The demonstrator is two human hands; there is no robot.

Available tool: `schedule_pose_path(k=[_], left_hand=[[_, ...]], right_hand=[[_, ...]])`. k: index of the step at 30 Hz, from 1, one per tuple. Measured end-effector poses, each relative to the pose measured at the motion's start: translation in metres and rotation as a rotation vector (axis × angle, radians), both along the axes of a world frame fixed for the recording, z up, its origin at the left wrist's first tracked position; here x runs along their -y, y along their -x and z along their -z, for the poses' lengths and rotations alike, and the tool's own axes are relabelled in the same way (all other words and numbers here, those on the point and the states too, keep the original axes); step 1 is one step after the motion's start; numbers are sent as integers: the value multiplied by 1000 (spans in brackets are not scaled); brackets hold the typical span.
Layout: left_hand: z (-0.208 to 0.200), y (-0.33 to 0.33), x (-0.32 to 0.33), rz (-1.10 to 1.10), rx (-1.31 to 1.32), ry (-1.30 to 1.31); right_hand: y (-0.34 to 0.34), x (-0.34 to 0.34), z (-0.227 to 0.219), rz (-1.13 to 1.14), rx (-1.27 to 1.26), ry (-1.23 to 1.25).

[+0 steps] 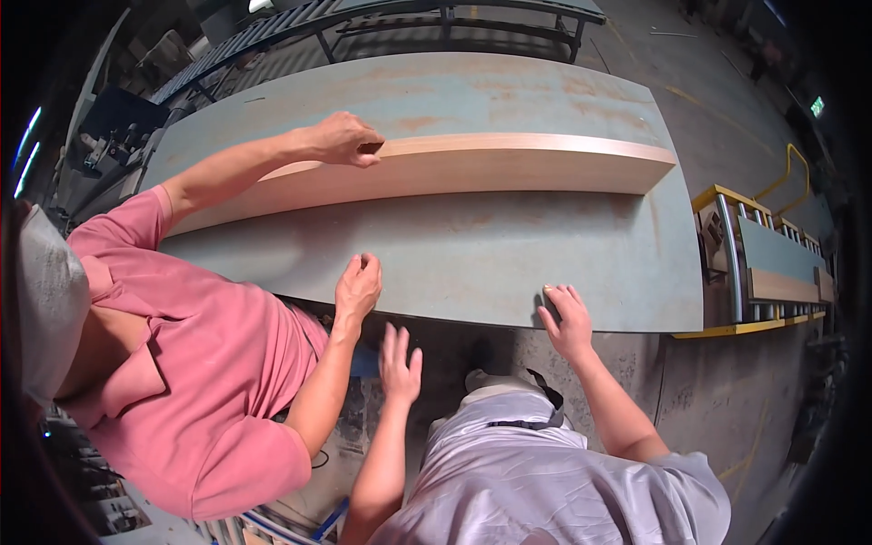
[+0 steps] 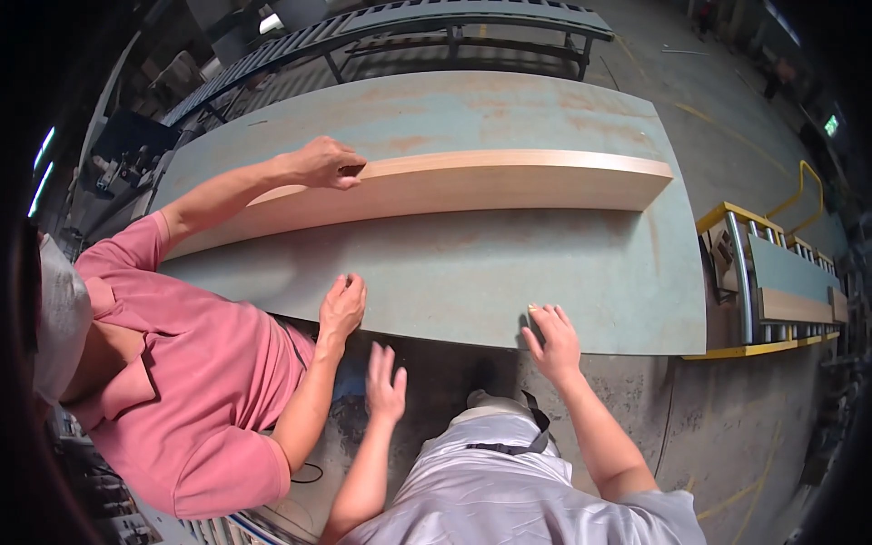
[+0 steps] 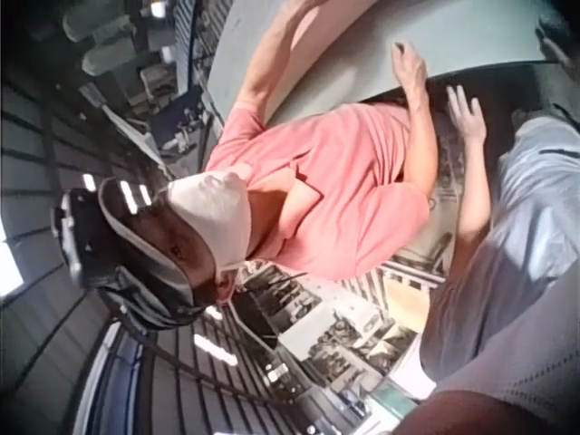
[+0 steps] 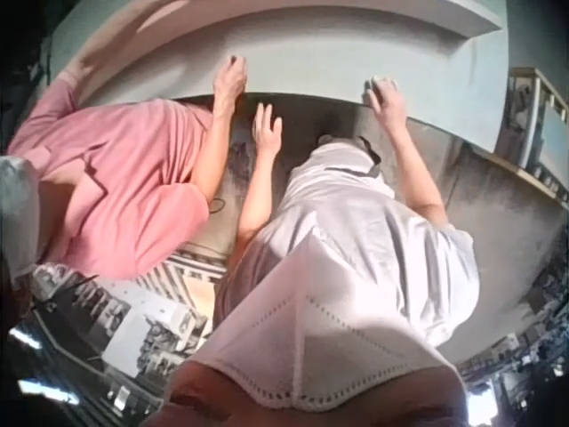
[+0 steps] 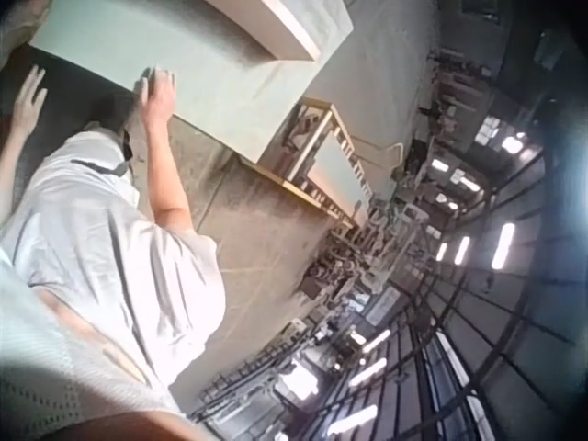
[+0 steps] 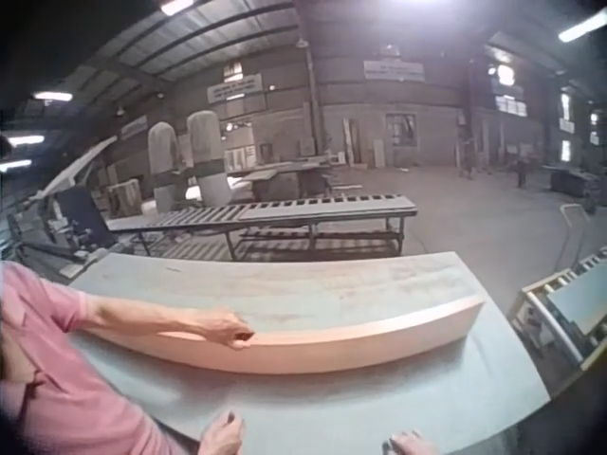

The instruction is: Picking up, inspecting, and transporting wood panels to a roller cart in a furniture factory.

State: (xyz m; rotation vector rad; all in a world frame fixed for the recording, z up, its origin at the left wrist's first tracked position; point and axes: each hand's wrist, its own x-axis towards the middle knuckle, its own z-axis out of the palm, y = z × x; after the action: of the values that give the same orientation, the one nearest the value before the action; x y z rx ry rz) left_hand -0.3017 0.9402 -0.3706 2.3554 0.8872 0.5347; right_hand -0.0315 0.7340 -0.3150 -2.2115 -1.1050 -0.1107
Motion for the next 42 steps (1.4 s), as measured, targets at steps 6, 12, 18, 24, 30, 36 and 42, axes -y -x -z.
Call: schedule_pose_path(k=[6, 12, 18, 24, 30, 36, 42], left_hand=[[190, 296, 148, 88, -539, 794], [134, 412, 252, -585, -321, 1043], [109, 389, 291, -1049, -50, 1361], [127, 357, 300, -654, 84, 1492], [112, 333, 310, -722, 33, 1375], [125, 328, 319, -754, -171, 1366], [134, 229, 296, -1023, 6, 1289]], right_hand=[[17, -14, -10, -106, 132, -27], [20, 13, -4, -52, 169, -3], [25, 15, -4, -80, 210, 17], [23, 14, -1, -107, 166, 38], [5, 29, 0, -157, -66, 47], [-25, 57, 0, -133, -488, -207], [-134, 89, -47, -17, -358, -176]])
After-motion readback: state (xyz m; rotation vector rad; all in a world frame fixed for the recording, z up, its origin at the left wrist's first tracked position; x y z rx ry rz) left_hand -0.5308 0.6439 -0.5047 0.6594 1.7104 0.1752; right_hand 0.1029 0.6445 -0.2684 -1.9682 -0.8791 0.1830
